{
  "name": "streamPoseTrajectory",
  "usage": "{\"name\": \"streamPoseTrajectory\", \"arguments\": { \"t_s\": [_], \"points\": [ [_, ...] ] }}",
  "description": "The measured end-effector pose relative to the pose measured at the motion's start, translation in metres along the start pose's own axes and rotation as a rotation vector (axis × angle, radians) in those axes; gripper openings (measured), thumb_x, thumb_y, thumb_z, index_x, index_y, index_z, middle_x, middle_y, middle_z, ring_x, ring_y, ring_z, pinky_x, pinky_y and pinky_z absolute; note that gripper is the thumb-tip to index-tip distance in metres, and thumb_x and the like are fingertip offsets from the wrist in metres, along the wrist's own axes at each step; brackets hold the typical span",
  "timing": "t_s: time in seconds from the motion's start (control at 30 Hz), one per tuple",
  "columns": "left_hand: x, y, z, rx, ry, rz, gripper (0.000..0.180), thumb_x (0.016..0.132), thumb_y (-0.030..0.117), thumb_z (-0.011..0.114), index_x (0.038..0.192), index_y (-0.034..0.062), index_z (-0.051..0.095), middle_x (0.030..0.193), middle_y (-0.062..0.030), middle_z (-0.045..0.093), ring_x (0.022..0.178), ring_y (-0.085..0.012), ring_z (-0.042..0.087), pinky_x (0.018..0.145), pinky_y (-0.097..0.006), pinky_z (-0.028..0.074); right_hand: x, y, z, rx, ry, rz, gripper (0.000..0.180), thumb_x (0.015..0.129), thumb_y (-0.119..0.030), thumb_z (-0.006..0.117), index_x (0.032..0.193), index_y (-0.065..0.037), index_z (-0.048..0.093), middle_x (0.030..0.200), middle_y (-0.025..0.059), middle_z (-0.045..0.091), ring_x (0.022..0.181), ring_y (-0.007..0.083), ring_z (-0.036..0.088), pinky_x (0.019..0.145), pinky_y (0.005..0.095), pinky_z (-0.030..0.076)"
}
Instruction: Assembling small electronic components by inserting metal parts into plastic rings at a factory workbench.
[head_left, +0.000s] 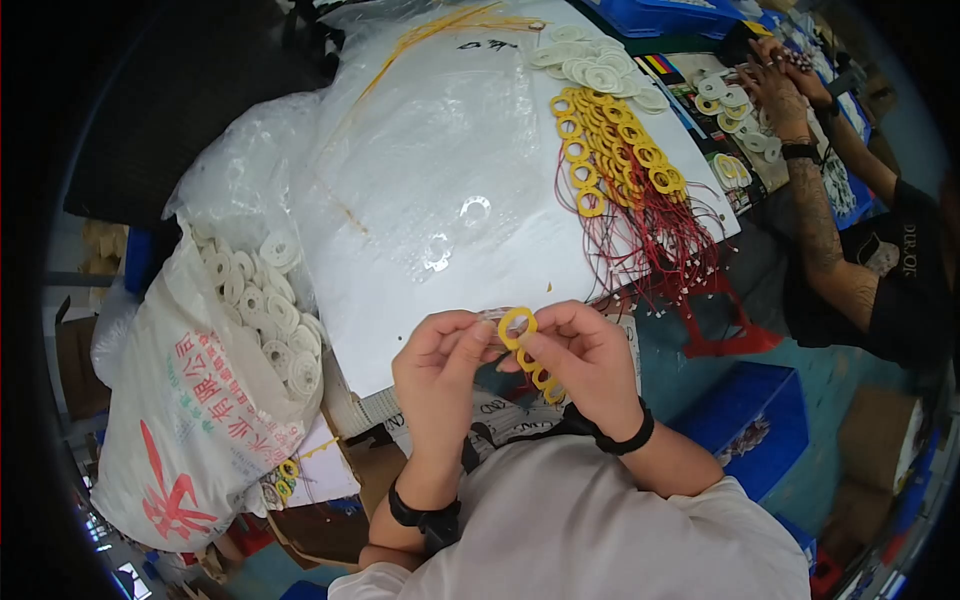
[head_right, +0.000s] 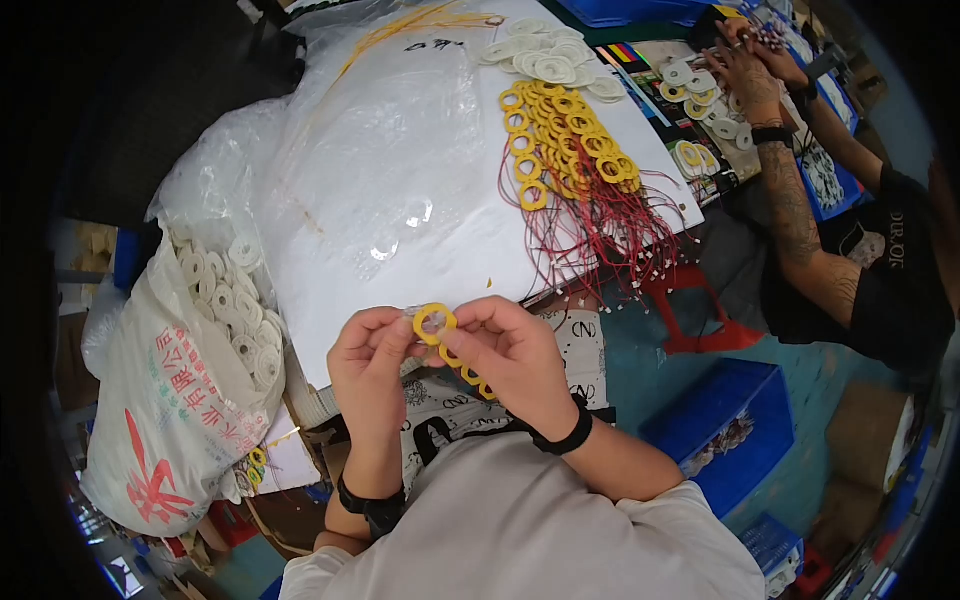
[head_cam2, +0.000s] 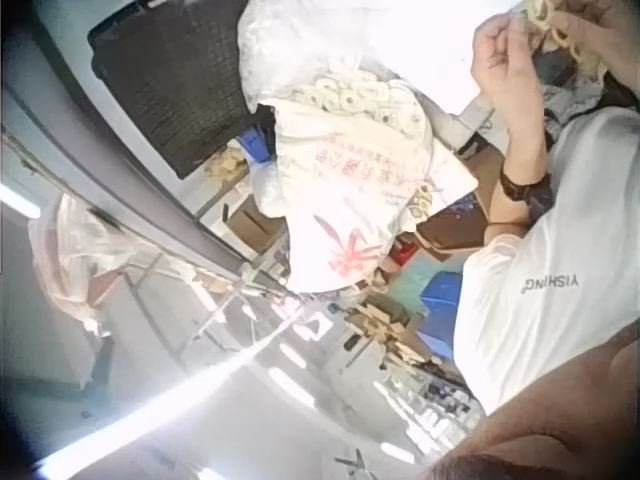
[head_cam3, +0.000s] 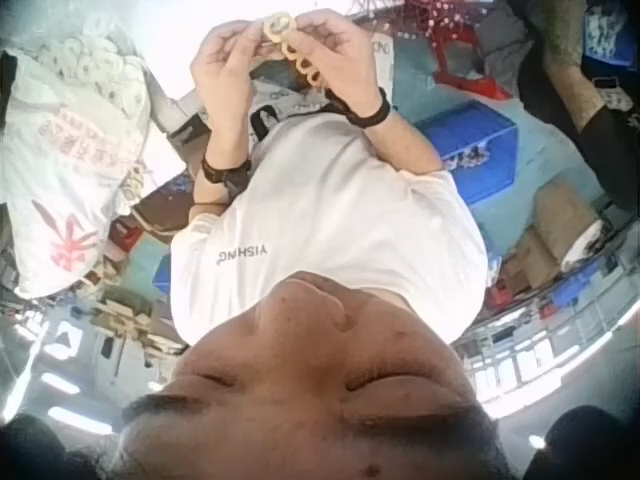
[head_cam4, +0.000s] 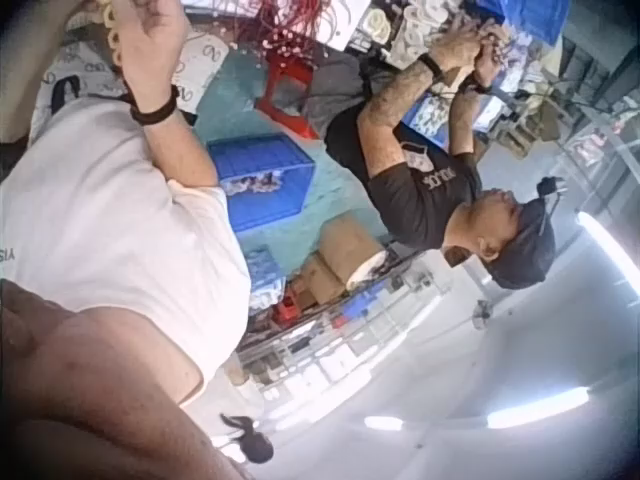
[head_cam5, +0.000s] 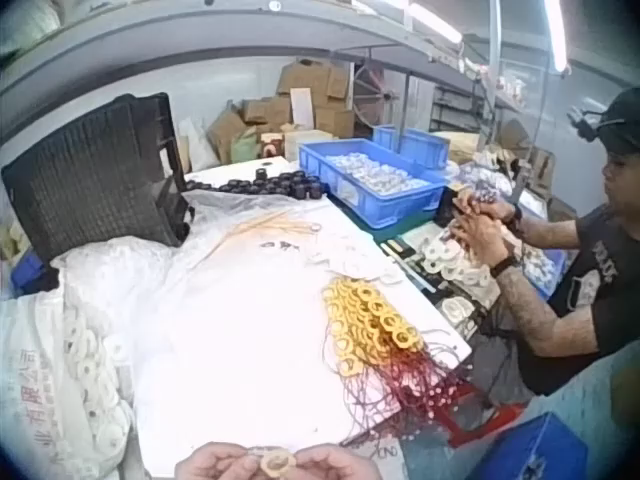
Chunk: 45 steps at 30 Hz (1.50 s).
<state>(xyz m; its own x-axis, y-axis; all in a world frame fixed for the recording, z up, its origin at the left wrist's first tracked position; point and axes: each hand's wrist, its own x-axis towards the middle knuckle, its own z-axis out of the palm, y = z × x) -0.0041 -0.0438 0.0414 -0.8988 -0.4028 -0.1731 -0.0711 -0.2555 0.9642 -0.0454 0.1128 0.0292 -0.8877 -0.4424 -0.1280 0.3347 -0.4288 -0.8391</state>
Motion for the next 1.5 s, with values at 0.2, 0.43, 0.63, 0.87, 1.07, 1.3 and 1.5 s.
{"name": "streamPoseTrajectory", "arguments": {
  "t_s": [0.2, 0.43, 0.63, 0.87, 1.07, 1.3, 1.5],
  "points": [
    [-0.009, -0.002, -0.016, -0.037, -0.080, -0.037, 0.015, 0.099, -0.001, 0.064, 0.112, -0.0091, 0.065, 0.100, -0.0171, 0.075, 0.088, -0.0192, 0.074, 0.081, -0.030, 0.060, 0.009, 0.015, 0.000, -0.179, 0.085, 0.018, 0.014, 0.101, -0.007, 0.066, 0.112, 0.003, 0.064, 0.098, 0.0065, 0.073, 0.087, 0.0082, 0.069, 0.077, 0.0218, 0.056],
    [-0.011, -0.003, -0.026, -0.149, -0.060, -0.046, 0.017, 0.101, -0.001, 0.063, 0.115, -0.0089, 0.065, 0.102, -0.0148, 0.075, 0.087, -0.0161, 0.073, 0.081, -0.026, 0.058, 0.006, 0.015, 0.013, -0.244, 0.026, 0.051, 0.011, 0.102, -0.008, 0.066, 0.107, 0.001, 0.063, 0.097, 0.0067, 0.073, 0.083, 0.0086, 0.069, 0.073, 0.0212, 0.055],
    [-0.011, 0.003, -0.025, -0.116, -0.059, -0.057, 0.017, 0.101, 0.000, 0.062, 0.116, -0.0084, 0.066, 0.099, -0.0131, 0.076, 0.086, -0.0134, 0.071, 0.081, -0.025, 0.058, 0.003, 0.019, 0.015, -0.199, 0.048, -0.013, 0.011, 0.102, -0.009, 0.068, 0.106, 0.000, 0.062, 0.095, 0.0053, 0.072, 0.085, 0.0075, 0.068, 0.074, 0.0214, 0.054],
    [-0.012, 0.001, -0.021, -0.081, -0.053, -0.035, 0.017, 0.102, 0.001, 0.062, 0.116, -0.0076, 0.068, 0.101, -0.0115, 0.076, 0.089, -0.0123, 0.071, 0.081, -0.024, 0.058, 0.008, 0.019, 0.013, -0.242, 0.066, 0.018, 0.011, 0.102, -0.009, 0.067, 0.106, 0.000, 0.063, 0.095, 0.0043, 0.072, 0.084, 0.0064, 0.067, 0.074, 0.0212, 0.053],
    [-0.014, -0.005, -0.020, -0.104, -0.054, -0.028, 0.018, 0.101, 0.000, 0.062, 0.118, -0.0073, 0.067, 0.108, -0.0119, 0.075, 0.095, -0.0120, 0.071, 0.086, -0.024, 0.056, 0.010, 0.020, 0.017, -0.255, 0.084, 0.021, 0.011, 0.102, -0.010, 0.066, 0.106, 0.001, 0.063, 0.095, 0.0049, 0.072, 0.084, 0.0067, 0.067, 0.074, 0.0211, 0.053],
    [-0.017, -0.021, -0.015, -0.096, -0.026, 0.054, 0.016, 0.100, 0.000, 0.065, 0.115, -0.0056, 0.065, 0.111, -0.0141, 0.075, 0.101, -0.0124, 0.070, 0.088, -0.025, 0.055, 0.006, 0.024, 0.015, -0.226, 0.077, 0.065, 0.011, 0.102, -0.009, 0.067, 0.105, 0.000, 0.061, 0.094, 0.0056, 0.072, 0.084, 0.0070, 0.067, 0.073, 0.0208, 0.053],
    [-0.008, -0.029, -0.014, -0.147, 0.036, 0.028, 0.010, 0.100, 0.001, 0.066, 0.108, -0.0044, 0.064, 0.112, -0.0157, 0.075, 0.100, -0.0129, 0.070, 0.086, -0.026, 0.056, 0.016, 0.029, 0.014, -0.198, 0.080, 0.055, 0.015, 0.101, -0.009, 0.069, 0.108, 0.000, 0.058, 0.098, 0.0050, 0.070, 0.087, 0.0068, 0.066, 0.075, 0.0200, 0.052]
  ]
}}
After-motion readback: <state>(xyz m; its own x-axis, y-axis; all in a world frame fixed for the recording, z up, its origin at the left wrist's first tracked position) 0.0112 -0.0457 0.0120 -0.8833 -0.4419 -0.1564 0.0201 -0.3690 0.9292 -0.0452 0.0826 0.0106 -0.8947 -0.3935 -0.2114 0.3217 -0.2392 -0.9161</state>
